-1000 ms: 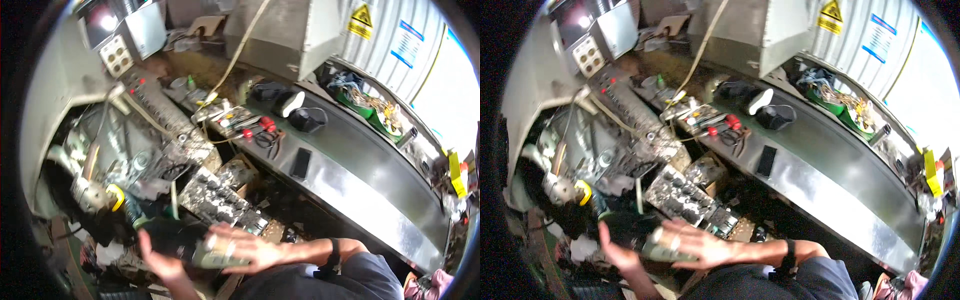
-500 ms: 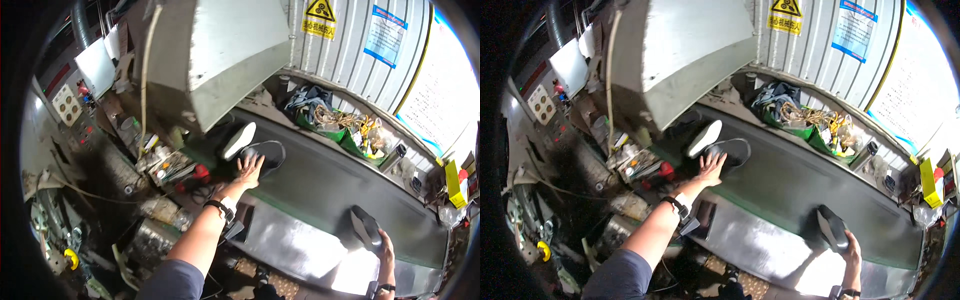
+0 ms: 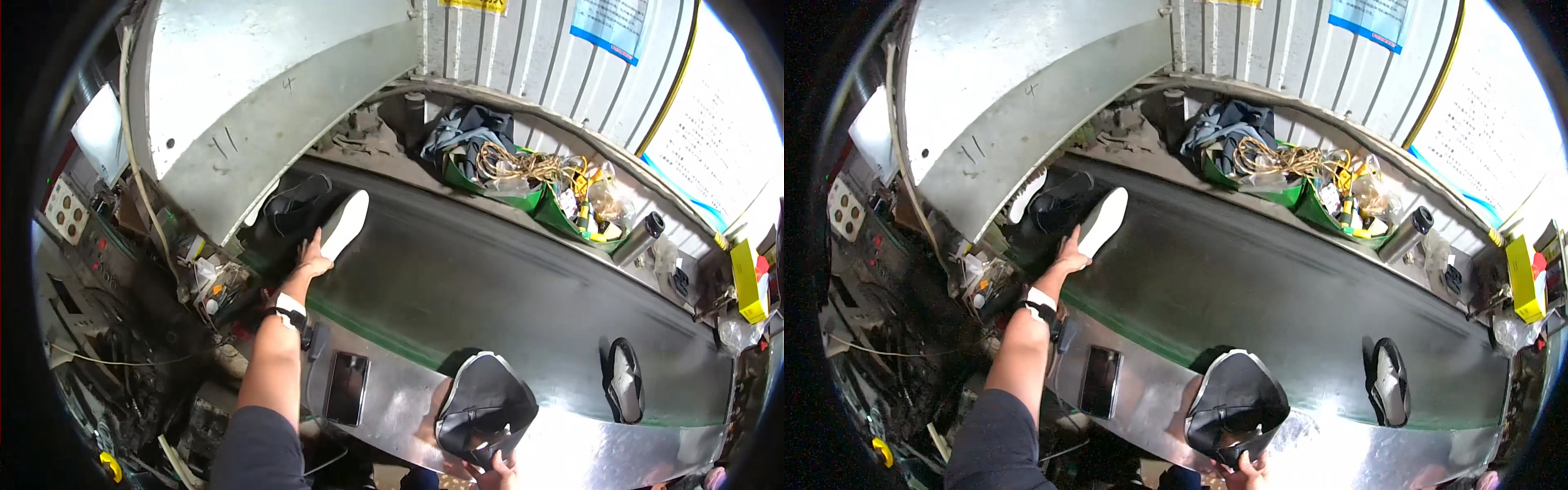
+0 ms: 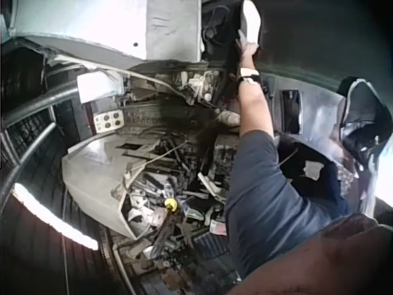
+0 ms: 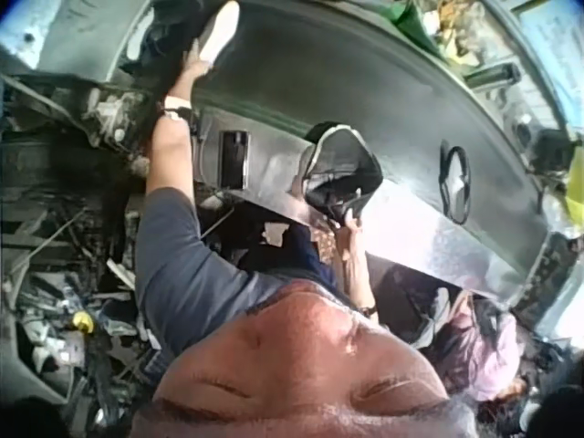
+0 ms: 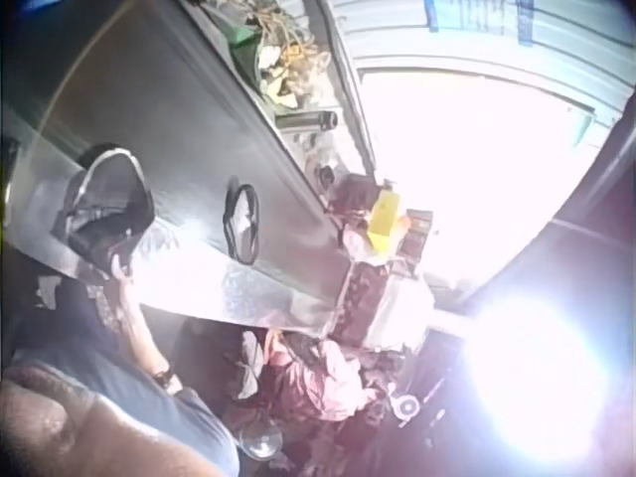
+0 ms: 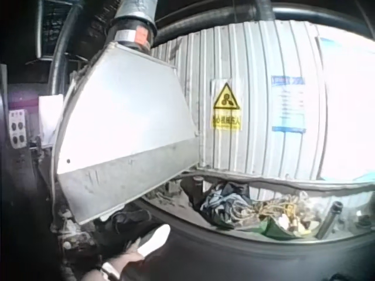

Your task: Operating an industrial machine to shape shoes and organizing products on a conveyor belt.

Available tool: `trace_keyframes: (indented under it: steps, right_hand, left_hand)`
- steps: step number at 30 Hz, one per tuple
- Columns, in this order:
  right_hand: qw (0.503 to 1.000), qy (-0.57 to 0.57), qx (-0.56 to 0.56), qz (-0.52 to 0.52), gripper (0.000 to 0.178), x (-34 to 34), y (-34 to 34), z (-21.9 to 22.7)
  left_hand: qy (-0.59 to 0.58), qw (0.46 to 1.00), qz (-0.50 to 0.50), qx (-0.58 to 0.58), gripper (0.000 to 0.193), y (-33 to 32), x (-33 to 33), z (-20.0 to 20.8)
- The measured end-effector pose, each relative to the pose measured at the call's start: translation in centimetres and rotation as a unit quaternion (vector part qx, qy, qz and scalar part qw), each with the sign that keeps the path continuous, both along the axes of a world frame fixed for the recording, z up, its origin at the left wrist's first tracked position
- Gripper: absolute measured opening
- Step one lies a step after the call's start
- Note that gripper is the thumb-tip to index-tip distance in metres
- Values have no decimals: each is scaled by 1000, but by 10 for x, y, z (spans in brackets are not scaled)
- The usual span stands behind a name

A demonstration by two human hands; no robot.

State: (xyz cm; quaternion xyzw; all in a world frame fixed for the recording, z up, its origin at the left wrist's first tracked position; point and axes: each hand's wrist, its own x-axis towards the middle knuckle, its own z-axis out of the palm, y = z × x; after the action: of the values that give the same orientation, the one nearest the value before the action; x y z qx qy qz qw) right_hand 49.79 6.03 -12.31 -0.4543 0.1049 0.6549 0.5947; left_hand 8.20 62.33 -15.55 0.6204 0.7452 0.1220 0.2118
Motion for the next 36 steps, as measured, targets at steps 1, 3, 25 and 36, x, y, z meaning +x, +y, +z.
trace_keyframes:
  steps: [1, 3, 25, 36]
  right_hand:
    - [999, -11, -31, -5, 80, 7, -16, -8]
    - [996, 1, 85, -11, 64, 18, -31, 9]
    - [500, -734, 213, 408, 43, -39, -80, 92]
    - [661, -729, 168, 50, 93, -86, -40, 14]
  left_hand:
    - [-10, 1000, -25, 0, 111, -9, 35, -11]
    - [-10, 997, -73, 7, 99, -56, 107, 5]
    - [-681, 597, -65, -419, 43, -343, 231, 59]
    - [-204, 965, -150, 63, 31, -330, 273, 11]
